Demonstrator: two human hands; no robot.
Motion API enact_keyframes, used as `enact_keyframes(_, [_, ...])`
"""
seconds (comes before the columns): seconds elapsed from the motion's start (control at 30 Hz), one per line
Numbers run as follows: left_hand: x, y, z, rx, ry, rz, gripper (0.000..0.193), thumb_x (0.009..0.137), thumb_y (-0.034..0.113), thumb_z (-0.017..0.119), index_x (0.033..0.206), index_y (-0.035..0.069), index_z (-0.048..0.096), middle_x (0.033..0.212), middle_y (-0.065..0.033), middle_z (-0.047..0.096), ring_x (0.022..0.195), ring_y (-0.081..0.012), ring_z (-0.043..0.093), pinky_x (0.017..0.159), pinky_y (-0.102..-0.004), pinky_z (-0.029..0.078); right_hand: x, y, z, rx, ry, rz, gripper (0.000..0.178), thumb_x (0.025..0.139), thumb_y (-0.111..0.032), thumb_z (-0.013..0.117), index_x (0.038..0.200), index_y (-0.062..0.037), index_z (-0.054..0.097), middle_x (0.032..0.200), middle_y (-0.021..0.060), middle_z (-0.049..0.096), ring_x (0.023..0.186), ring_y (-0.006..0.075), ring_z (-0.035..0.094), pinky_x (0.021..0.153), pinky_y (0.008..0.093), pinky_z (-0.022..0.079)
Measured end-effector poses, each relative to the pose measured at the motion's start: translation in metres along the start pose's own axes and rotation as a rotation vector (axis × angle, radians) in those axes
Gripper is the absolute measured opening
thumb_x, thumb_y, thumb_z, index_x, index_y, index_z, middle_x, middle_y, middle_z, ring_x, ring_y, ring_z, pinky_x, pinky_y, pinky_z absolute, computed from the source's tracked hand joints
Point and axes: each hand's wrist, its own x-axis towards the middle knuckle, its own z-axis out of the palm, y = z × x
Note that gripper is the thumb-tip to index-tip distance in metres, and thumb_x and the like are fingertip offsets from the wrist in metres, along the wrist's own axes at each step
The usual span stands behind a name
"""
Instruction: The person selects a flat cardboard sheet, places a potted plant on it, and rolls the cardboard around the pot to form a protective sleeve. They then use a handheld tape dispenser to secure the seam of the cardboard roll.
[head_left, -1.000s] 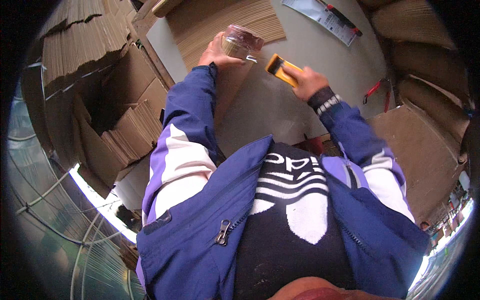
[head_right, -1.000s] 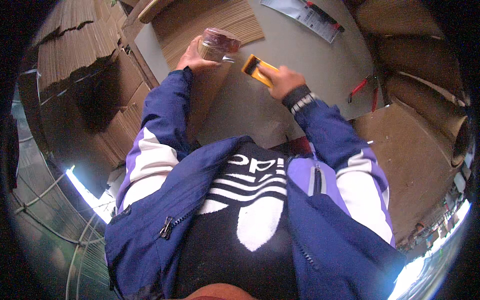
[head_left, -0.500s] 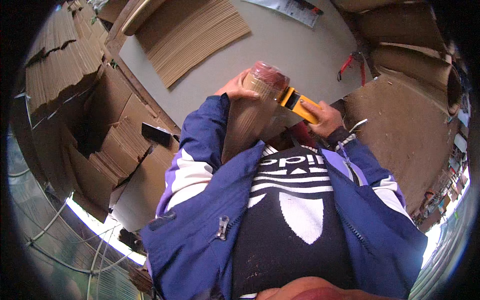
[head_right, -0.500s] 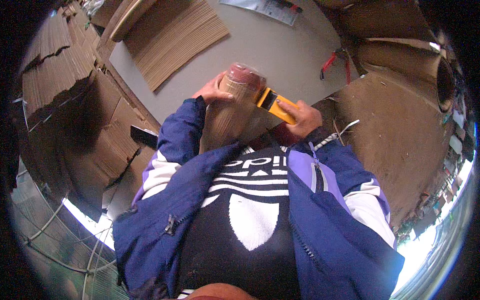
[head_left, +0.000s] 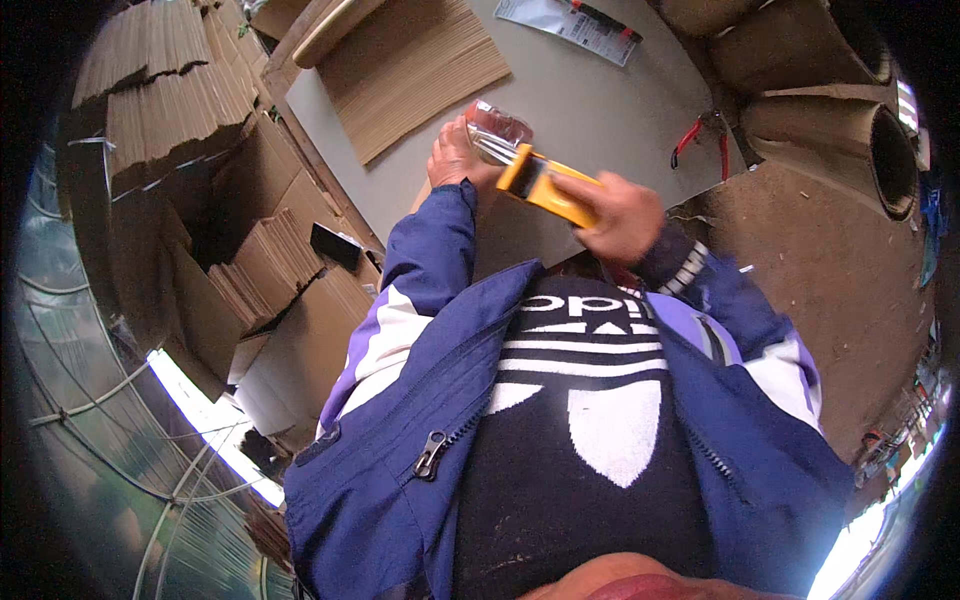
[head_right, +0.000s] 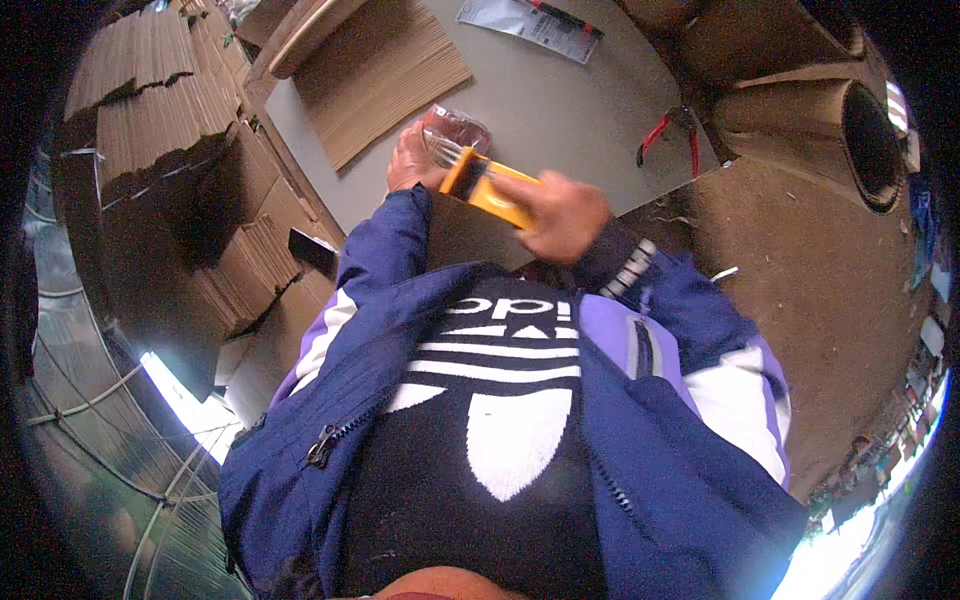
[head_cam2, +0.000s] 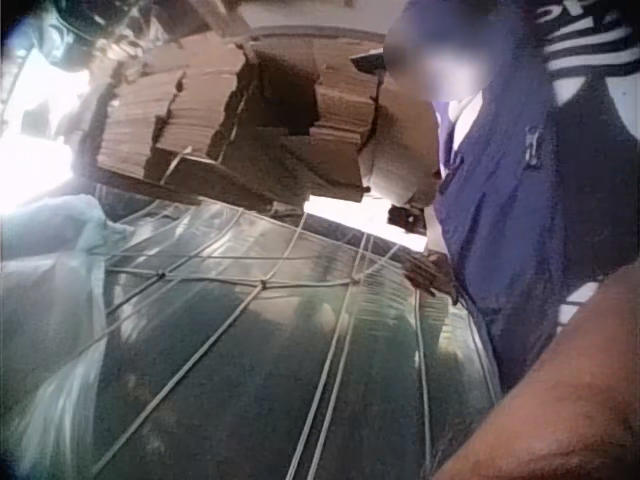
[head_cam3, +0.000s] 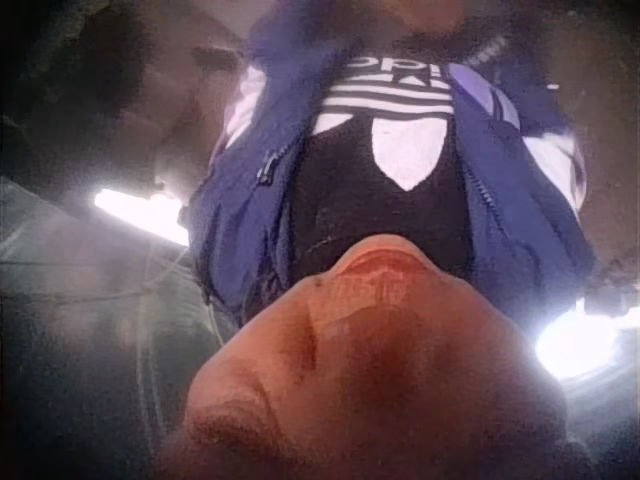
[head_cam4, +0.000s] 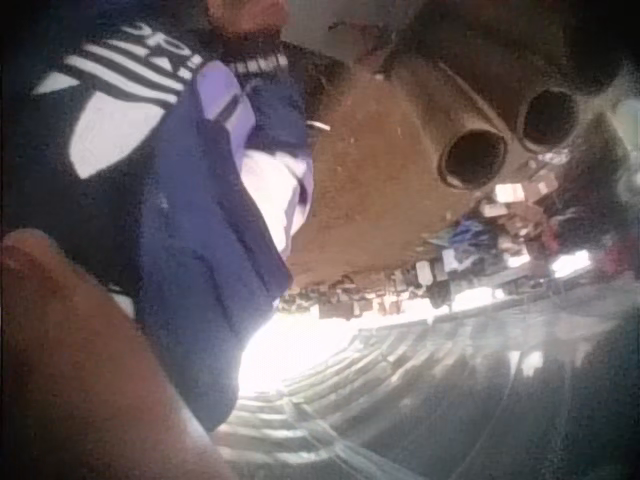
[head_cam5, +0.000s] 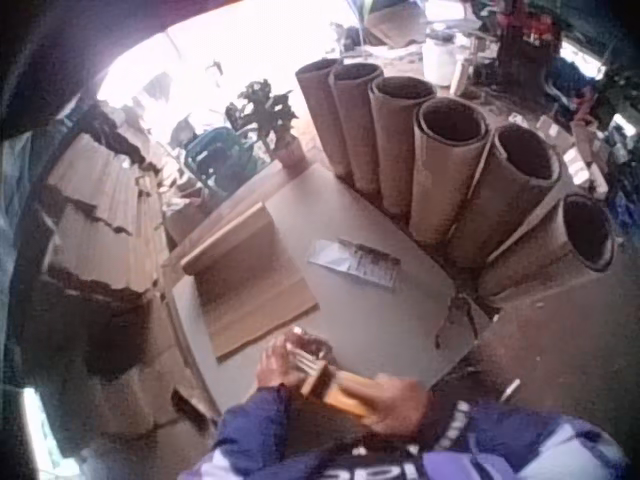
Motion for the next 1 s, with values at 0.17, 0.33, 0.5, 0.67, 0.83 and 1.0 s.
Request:
enact_keyframes(0.17, [0.002, 0.021, -0.033, -0.127, -0.179, -0.113, 0.108, 0.048, 0.042, 0.087, 0.142, 0.013, 0.041, 0.136, -0.0134, 0.051, 0.129, -0.0326, 0.048, 0.110, -0.0393, 0.039, -0.066, 0.044, -0.014, -0.118, -0.043, 0.066, 0.058, 0.072, -0.028, 0.077, 0.128, -0.0274, 0.062, 0.080, 0.0121, 0.057, 0.066, 0.0300, 0.063, 0.057, 0.0410, 0.052])
enact_keyframes(0.33, [0.056, -0.050, -0.011, -0.469, -0.348, -0.006, 0.106, 0.055, 0.042, 0.091, 0.142, 0.006, 0.042, 0.138, -0.0168, 0.052, 0.127, -0.0301, 0.052, 0.107, -0.0386, 0.042, -0.004, 0.078, 0.077, -0.188, -0.072, 0.115, 0.051, 0.079, -0.030, 0.069, 0.129, -0.0355, 0.059, 0.084, 0.0129, 0.059, 0.070, 0.0319, 0.065, 0.062, 0.0441, 0.054])
enact_keyframes(0.5, [0.118, -0.155, -0.017, -0.592, -0.276, -0.330, 0.115, 0.062, 0.041, 0.091, 0.151, 0.004, 0.028, 0.142, -0.0177, 0.049, 0.126, -0.0260, 0.052, 0.104, -0.0420, 0.044, 0.088, 0.052, 0.127, -0.105, 0.009, 0.087, 0.052, 0.080, -0.032, 0.069, 0.130, -0.0379, 0.057, 0.089, 0.0126, 0.060, 0.075, 0.0321, 0.067, 0.066, 0.0456, 0.055])
enact_keyframes(0.67, [0.107, -0.129, -0.019, -0.072, -0.081, 0.099, 0.116, 0.058, 0.048, 0.089, 0.151, 0.012, 0.029, 0.143, -0.0175, 0.047, 0.129, -0.0332, 0.050, 0.106, -0.0444, 0.043, 0.127, 0.016, 0.132, -0.082, 0.023, 0.109, 0.060, 0.076, -0.031, 0.074, 0.132, -0.0397, 0.056, 0.093, 0.0125, 0.060, 0.077, 0.0318, 0.068, 0.068, 0.0458, 0.056])
enact_keyframes(0.83, [0.084, -0.074, -0.027, 0.069, -0.063, -0.052, 0.116, 0.051, 0.053, 0.088, 0.147, 0.015, 0.037, 0.140, -0.0149, 0.048, 0.130, -0.0341, 0.047, 0.107, -0.0434, 0.043, 0.111, 0.021, 0.104, -0.058, 0.075, 0.032, 0.066, 0.071, -0.024, 0.075, 0.132, -0.0377, 0.057, 0.086, 0.0108, 0.058, 0.070, 0.0297, 0.065, 0.062, 0.0421, 0.056])
enact_keyframes(1.0, [0.090, -0.076, -0.047, -0.009, -0.157, -0.080, 0.119, 0.049, 0.045, 0.089, 0.148, 0.012, 0.033, 0.141, -0.0162, 0.047, 0.132, -0.0316, 0.046, 0.109, -0.0401, 0.041, 0.045, 0.036, 0.081, -0.113, 0.065, 0.025, 0.067, 0.069, -0.021, 0.075, 0.132, -0.0356, 0.058, 0.080, 0.0096, 0.056, 0.065, 0.0292, 0.063, 0.058, 0.0407, 0.055])
